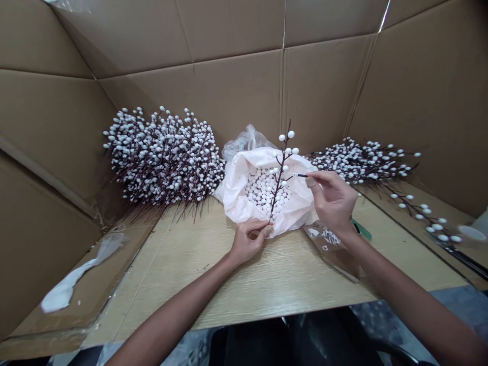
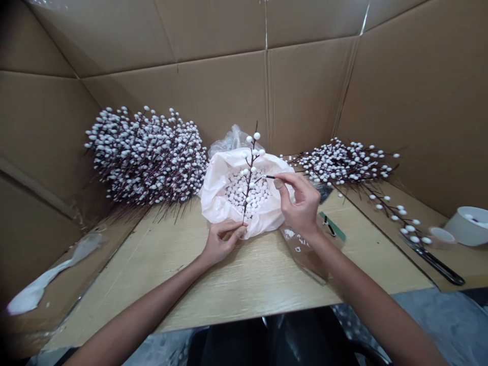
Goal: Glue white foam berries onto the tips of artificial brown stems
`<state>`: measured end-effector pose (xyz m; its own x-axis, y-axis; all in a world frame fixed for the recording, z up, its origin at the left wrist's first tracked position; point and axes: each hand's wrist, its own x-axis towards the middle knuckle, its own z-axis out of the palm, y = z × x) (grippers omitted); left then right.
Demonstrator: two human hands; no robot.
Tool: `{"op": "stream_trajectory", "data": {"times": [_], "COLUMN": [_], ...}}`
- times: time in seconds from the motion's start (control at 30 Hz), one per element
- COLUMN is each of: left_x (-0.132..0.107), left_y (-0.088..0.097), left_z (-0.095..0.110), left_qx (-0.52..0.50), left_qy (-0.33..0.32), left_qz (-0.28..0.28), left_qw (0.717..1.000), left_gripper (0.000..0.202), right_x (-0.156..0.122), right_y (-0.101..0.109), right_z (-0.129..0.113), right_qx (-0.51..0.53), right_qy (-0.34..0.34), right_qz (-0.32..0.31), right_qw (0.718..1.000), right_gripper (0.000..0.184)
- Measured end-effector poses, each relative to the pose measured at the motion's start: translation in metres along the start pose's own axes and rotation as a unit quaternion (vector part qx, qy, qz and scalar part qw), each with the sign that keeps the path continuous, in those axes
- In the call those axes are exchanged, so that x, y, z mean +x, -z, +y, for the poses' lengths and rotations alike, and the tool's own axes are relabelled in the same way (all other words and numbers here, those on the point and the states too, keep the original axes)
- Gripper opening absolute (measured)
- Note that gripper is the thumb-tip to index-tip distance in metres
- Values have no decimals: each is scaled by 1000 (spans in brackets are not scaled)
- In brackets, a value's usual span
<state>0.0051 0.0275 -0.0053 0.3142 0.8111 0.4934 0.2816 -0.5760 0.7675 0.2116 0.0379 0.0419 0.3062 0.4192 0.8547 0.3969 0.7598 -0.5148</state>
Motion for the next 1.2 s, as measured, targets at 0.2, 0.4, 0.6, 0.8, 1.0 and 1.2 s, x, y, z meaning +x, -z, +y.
{"op": "stream_trajectory", "data": {"times": [0.2,0.4,0.6,0.8,1.0,1.2], "left_x": [0,0,0,0,1,1], "left_y": [0,0,-1,-1,0,0], "left_z": [1,1,0,0,1,2], "left_qx": [-2,-3,-3,-4,-14,-20], "left_qy": [1,0,1,0,8,17], "left_qz": [-1,-1,-2,1,2,2], "left_qw": [1000,1000,1000,1000,1000,1000], "left_gripper": [21,21,21,20,21,20], "right_x": [0,0,1,0,1,1], "right_y": [1,1,2,2,3,2], "right_z": [0,1,2,2,3,4], "right_qx": [-15,-25,-29,-36,-34,-31], "right_qy": [5,17,26,22,21,18], "right_qz": [0,-4,-7,-4,-8,-11], "right_qw": [1000,1000,999,999,999,999], "right_gripper": [13,14,16,14,15,13]}}
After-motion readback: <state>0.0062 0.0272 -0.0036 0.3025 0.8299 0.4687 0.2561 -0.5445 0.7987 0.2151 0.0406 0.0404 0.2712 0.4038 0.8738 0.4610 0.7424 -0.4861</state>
